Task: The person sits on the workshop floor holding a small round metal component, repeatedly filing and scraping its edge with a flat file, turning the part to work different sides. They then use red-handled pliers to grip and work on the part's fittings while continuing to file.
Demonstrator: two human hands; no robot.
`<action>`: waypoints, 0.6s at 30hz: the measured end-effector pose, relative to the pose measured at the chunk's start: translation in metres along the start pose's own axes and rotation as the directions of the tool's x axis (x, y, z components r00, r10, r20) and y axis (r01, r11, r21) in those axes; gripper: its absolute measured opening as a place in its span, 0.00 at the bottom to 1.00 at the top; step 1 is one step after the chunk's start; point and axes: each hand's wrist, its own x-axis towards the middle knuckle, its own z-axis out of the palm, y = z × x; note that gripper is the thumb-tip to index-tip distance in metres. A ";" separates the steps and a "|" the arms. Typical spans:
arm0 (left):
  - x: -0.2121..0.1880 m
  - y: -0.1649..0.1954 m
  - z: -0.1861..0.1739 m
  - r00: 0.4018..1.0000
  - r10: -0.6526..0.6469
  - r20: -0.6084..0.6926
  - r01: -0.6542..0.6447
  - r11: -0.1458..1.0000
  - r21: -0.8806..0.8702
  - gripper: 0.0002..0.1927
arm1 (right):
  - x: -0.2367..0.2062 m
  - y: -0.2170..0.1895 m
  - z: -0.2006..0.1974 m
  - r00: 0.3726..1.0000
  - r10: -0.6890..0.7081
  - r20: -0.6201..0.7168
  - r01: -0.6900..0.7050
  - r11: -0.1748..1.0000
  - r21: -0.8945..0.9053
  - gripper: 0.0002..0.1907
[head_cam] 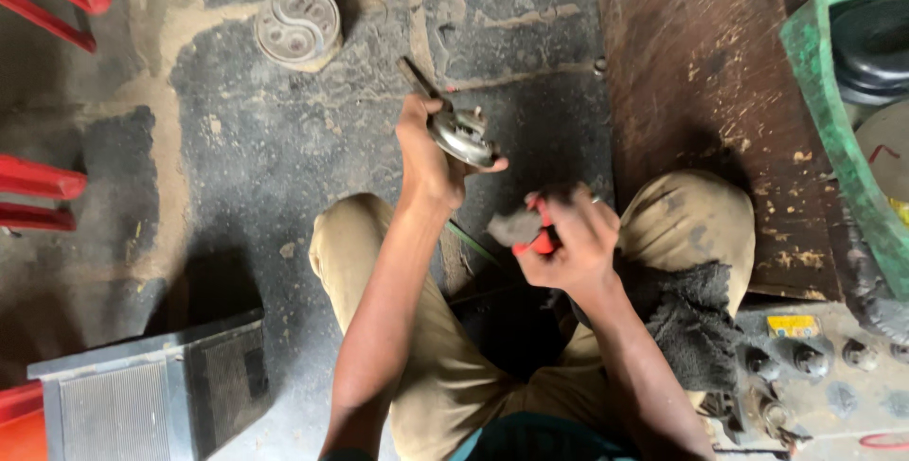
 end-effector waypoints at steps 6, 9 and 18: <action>-0.009 0.008 0.000 0.998 0.064 0.024 -0.064 0.998 0.021 0.19 | 0.003 -0.002 -0.004 0.991 0.129 -0.038 -0.130 0.991 -0.030 0.16; -0.011 0.012 -0.004 0.999 0.013 0.030 -0.012 1.000 -0.021 0.19 | 0.006 -0.005 -0.003 0.991 -0.093 -0.093 0.100 0.992 0.075 0.17; -0.009 0.012 -0.007 0.988 0.144 0.048 -0.145 0.989 0.022 0.26 | -0.010 -0.011 0.007 0.937 0.342 0.076 -0.350 0.920 0.178 0.21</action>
